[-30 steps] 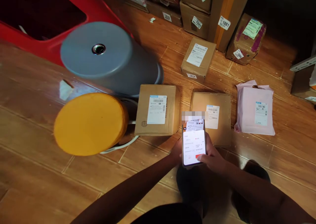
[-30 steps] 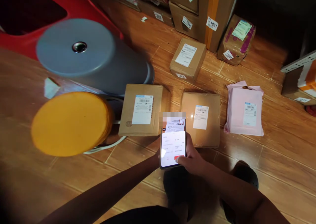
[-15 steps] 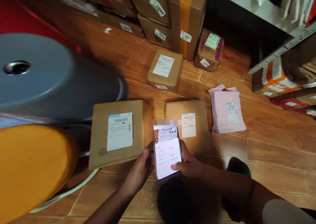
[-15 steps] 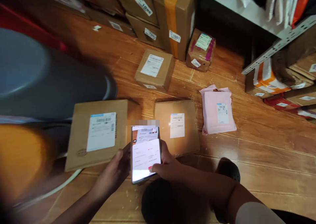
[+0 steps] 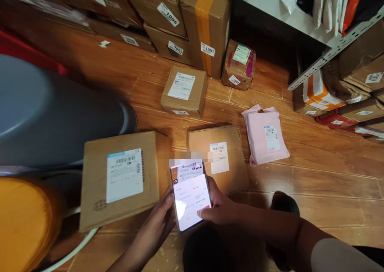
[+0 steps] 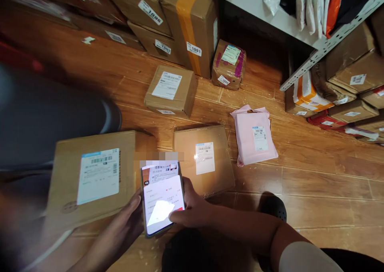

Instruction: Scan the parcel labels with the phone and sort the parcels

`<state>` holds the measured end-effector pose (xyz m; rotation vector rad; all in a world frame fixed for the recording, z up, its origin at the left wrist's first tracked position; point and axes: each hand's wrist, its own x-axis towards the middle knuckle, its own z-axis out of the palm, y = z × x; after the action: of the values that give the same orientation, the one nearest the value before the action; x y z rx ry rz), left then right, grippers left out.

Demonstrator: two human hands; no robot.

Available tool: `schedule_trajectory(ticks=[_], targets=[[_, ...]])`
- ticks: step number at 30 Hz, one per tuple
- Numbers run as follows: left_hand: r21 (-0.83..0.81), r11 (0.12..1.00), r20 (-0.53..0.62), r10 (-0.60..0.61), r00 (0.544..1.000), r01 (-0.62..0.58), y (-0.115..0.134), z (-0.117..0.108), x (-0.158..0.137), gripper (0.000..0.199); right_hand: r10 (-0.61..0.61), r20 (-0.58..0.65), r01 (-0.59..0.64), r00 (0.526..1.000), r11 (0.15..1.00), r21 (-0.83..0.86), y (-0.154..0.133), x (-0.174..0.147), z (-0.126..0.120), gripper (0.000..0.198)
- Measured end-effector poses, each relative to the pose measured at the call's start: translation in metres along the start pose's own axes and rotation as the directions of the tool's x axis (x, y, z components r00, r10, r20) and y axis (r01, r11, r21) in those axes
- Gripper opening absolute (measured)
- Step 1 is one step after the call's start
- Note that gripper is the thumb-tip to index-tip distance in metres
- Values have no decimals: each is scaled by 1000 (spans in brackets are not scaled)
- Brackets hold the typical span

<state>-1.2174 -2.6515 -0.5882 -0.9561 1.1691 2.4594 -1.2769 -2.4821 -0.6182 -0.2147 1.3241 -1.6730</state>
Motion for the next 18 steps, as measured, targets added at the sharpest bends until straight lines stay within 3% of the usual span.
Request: schedule_trajectory(ticks=[6, 12, 18], targets=[[-6, 999, 6, 54, 999, -54, -19, -9, 5, 57, -96, -7, 96, 995, 995, 1, 6, -6, -4, 72], [44, 990, 38, 135, 990, -137, -24, -7, 5, 51, -15, 7, 14, 1000, 994, 112, 3, -11, -8, 76], [65, 991, 8, 114, 993, -114, -27, -3, 8, 46, 21, -150, 4, 988, 986, 167, 6, -8, -10, 62]])
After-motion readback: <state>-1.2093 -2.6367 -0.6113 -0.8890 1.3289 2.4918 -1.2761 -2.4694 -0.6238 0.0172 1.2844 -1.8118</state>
